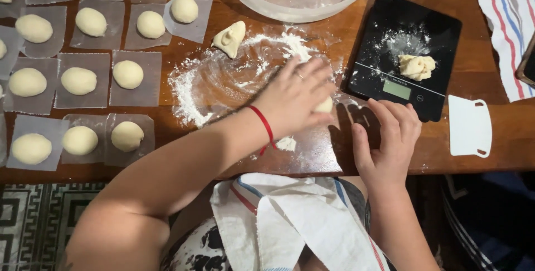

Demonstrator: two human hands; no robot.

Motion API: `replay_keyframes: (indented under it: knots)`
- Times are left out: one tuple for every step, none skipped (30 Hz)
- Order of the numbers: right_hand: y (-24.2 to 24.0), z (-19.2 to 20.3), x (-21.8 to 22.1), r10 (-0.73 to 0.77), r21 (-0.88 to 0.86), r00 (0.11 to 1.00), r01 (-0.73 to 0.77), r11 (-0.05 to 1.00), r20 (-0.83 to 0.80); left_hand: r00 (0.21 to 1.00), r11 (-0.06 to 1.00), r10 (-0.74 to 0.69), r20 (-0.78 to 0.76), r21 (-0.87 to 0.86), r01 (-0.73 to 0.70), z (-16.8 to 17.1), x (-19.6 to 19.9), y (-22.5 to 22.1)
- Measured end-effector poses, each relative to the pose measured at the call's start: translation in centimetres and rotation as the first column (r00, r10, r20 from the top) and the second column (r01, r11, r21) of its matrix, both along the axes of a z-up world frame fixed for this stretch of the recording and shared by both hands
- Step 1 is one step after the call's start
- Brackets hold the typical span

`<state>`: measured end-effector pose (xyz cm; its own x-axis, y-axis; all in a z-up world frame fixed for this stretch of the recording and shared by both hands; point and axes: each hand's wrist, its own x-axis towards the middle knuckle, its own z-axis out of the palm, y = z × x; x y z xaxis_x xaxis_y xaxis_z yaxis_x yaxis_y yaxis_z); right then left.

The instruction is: Portioning dough by weight and shaping it into small balls before placing them on parchment paper.

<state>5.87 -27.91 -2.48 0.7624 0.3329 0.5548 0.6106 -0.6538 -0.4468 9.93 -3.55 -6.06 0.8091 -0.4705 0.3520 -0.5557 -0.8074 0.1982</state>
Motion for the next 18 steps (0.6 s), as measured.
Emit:
replay_keyframes:
  knots:
    - [-0.1, -0.1, 0.1, 0.0, 0.001, 1.0, 0.0, 1.0, 0.001, 1.0, 1.0, 0.0, 0.001, 0.001, 0.0, 0.1, 0.0, 0.7]
    - [-0.2, -0.2, 0.2, 0.009, 0.014, 1.0, -0.009, 1.0, 0.004, 0.999, 0.999, 0.035, 0.007, -0.004, -0.035, 0.2, 0.0, 1.4]
    - [-0.3, -0.3, 0.3, 0.018, 0.027, 1.0, -0.018, 0.999, 0.008, 0.997, 0.997, 0.071, 0.014, -0.01, -0.071, 0.3, 0.0, 2.2]
    - [-0.3, -0.3, 0.3, 0.019, 0.03, 1.0, -0.019, 0.999, 0.007, 0.997, 0.997, 0.072, 0.013, -0.007, -0.072, 1.2, -0.9, 2.4]
    - [-0.3, -0.3, 0.3, 0.018, 0.026, 1.0, -0.018, 1.0, 0.005, 0.998, 0.998, 0.031, -0.059, -0.055, -0.034, 2.1, -1.7, 2.6]
    - [-0.3, -0.3, 0.2, 0.018, 0.022, 1.0, -0.018, 1.0, 0.002, 0.991, 0.994, -0.012, -0.131, -0.105, -0.001, 2.9, -2.6, 2.9]
    - [-0.3, -0.5, 0.3, 0.02, 0.025, 1.0, -0.02, 0.999, 0.0, 0.991, 0.995, -0.01, -0.133, -0.102, -0.004, 3.1, -3.1, 2.2]
    - [-0.4, -0.6, 0.2, 0.011, 0.02, 1.0, -0.011, 1.0, -0.004, 0.974, 0.982, -0.091, -0.206, -0.181, 0.053, 3.3, -3.6, 1.4]
    - [-0.5, -0.7, 0.2, 0.003, 0.015, 1.0, -0.003, 1.0, -0.007, 0.947, 0.959, -0.176, -0.27, -0.263, 0.103, 3.4, -4.2, 0.6]
    - [-0.4, -0.6, 0.2, 0.003, 0.014, 1.0, -0.003, 1.0, -0.009, 0.946, 0.959, -0.176, -0.272, -0.264, 0.102, 4.2, -4.2, 0.2]
    - [-0.3, -0.5, 0.2, 0.017, 0.031, 1.0, -0.017, 0.999, -0.01, 0.929, 0.97, -0.178, -0.325, -0.217, 0.109, 5.0, -4.3, -0.2]
    - [-0.2, -0.4, 0.2, 0.031, 0.048, 0.999, -0.031, 0.998, -0.01, 0.909, 0.978, -0.178, -0.376, -0.171, 0.12, 5.8, -4.3, -0.7]
    - [-0.3, -0.5, 0.1, 0.03, 0.047, 0.999, -0.03, 0.998, -0.01, 0.909, 0.978, -0.178, -0.376, -0.171, 0.121, 4.4, -3.3, -0.8]
    - [-0.4, -0.5, 0.1, 0.022, 0.037, 1.0, -0.022, 0.999, -0.007, 0.948, 0.991, -0.106, -0.3, -0.107, 0.077, 3.1, -2.3, -0.9]
    - [-0.5, -0.5, 0.1, 0.014, 0.026, 1.0, -0.014, 1.0, -0.005, 0.975, 0.999, -0.037, -0.218, -0.047, 0.027, 1.8, -1.2, -1.0]
    - [-0.4, -0.4, 0.1, 0.014, 0.025, 1.0, -0.014, 1.0, -0.003, 0.976, 0.998, -0.037, -0.216, -0.048, 0.027, 1.2, -1.0, -0.5]
    - [-0.4, -0.3, 0.0, 0.012, 0.032, 1.0, -0.012, 0.999, -0.01, 0.991, 0.998, -0.017, -0.133, -0.062, 0.008, 0.6, -0.7, 0.0]
    - [-0.3, -0.2, 0.0, 0.01, 0.041, 1.0, -0.01, 0.999, -0.016, 0.999, 0.997, 0.006, -0.049, -0.076, -0.01, 0.0, -0.5, 0.6]
